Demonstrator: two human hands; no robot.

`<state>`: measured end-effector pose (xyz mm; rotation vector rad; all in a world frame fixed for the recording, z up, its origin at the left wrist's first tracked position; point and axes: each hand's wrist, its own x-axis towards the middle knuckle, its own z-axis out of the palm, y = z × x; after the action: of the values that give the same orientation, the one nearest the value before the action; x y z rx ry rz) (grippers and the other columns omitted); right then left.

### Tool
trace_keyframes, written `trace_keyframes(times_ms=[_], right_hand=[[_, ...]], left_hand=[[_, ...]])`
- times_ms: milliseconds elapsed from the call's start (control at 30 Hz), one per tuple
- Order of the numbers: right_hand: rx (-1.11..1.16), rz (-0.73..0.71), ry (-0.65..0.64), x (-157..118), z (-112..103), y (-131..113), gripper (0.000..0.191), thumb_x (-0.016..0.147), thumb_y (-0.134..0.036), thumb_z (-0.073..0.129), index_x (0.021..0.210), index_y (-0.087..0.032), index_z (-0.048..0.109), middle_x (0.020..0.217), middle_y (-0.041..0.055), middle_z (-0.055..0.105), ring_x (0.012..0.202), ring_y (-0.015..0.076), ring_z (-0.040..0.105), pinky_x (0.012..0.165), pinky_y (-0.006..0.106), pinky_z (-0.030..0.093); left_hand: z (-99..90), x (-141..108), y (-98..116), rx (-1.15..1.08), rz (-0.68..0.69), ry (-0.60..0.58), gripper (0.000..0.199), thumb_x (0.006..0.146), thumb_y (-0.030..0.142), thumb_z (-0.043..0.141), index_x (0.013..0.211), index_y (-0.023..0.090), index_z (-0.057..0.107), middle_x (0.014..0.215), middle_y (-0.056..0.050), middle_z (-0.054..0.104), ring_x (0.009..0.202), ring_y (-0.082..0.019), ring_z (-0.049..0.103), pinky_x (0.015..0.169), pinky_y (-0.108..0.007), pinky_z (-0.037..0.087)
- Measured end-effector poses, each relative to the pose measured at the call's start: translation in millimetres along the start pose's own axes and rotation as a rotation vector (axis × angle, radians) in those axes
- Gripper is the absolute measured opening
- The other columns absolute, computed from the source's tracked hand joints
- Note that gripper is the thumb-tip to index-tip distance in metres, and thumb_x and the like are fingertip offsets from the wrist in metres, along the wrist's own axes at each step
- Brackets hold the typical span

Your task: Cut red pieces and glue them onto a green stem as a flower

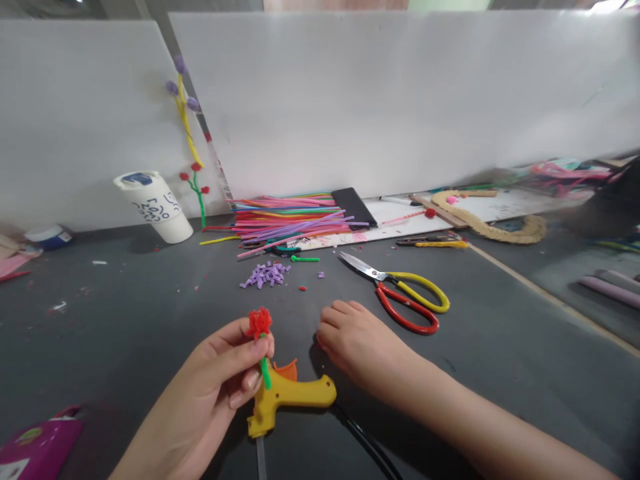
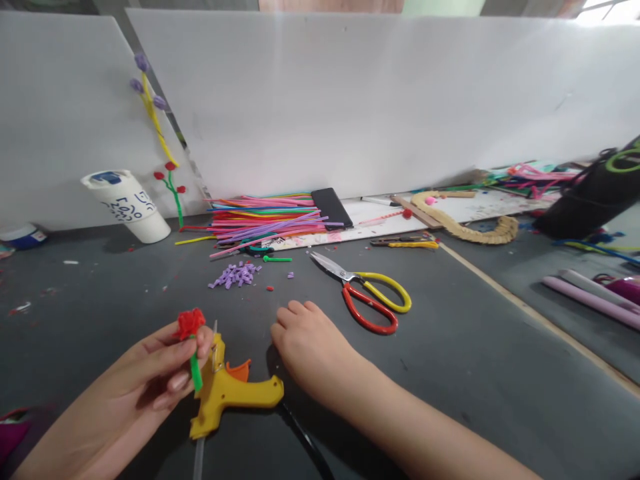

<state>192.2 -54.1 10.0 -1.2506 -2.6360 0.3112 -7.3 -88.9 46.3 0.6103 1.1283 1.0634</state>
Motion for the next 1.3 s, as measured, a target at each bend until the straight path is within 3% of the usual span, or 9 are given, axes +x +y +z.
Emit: trace_keyframes(times_ms=[333,533,633,800,1000,1300], right_hand=[[0.479,0.276,0.138,-1.1,-7.4,1.0,0.015,0.079,-0.004,0.052,0.075,-0.017,0.06,0.067,-0.0019,0.064,0.06,0.0119,0.057,0.055,0.022,0.04],[0.755,0.295,0.148,-2.4,-15.8,-6.3,0.011,0.083,-0.018,0.055,0.076,-0.016,0.063,0.066,-0.002,0.064,0.06,0.0112,0.059,0.055,0.02,0.045],[0.926,0.221,0.265,-7.6,-22.9,-18.5,0.009,0.082,-0.017,0.058,0.076,-0.017,0.064,0.069,-0.0018,0.066,0.064,0.0112,0.061,0.059,0.02,0.048],[0.72,-0.036,0.523,-16.5,-27.2,-32.2,0.013,0.081,-0.007,0.059,0.076,-0.018,0.064,0.072,-0.0012,0.066,0.067,0.0109,0.06,0.063,0.02,0.047],[0.643,-0.082,0.585,-16.0,-21.9,-29.3,0.011,0.081,-0.005,0.06,0.078,-0.016,0.064,0.073,0.0006,0.065,0.067,0.0102,0.059,0.063,0.019,0.046],[0.566,-0.08,0.627,-15.4,-17.3,-33.7,0.011,0.083,-0.007,0.06,0.075,-0.013,0.062,0.069,0.0017,0.063,0.064,0.0103,0.056,0.061,0.019,0.044]], left_hand=[[1.1,2.9,-3.7,0.006,-0.054,-0.053,0.011,0.067,0.017,0.078,0.076,0.014,0.072,0.068,0.0,0.062,0.045,-0.002,0.041,0.04,-0.011,0.033],[2.6,0.7,-6.4,-0.029,-0.102,-0.075,0.011,0.067,0.018,0.078,0.075,0.014,0.071,0.067,0.0,0.064,0.045,-0.002,0.043,0.039,-0.011,0.032],[5.7,-0.6,-10.2,-0.034,-0.147,-0.111,0.009,0.07,0.017,0.076,0.076,0.013,0.07,0.064,-0.001,0.064,0.042,-0.001,0.04,0.037,-0.011,0.03],[11.3,-1.0,-16.7,-0.102,-0.23,-0.154,0.014,0.066,0.017,0.079,0.07,0.013,0.067,0.055,0.003,0.059,0.039,-0.001,0.04,0.035,-0.011,0.03],[11.6,-1.2,-19.8,-0.119,-0.271,-0.179,0.014,0.066,0.017,0.08,0.071,0.013,0.068,0.06,0.002,0.062,0.04,-0.001,0.042,0.036,-0.011,0.031],[13.2,-1.8,-20.1,-0.084,-0.27,-0.2,0.014,0.066,0.019,0.079,0.068,0.014,0.066,0.051,0.004,0.055,0.039,-0.002,0.035,0.036,-0.012,0.028]])
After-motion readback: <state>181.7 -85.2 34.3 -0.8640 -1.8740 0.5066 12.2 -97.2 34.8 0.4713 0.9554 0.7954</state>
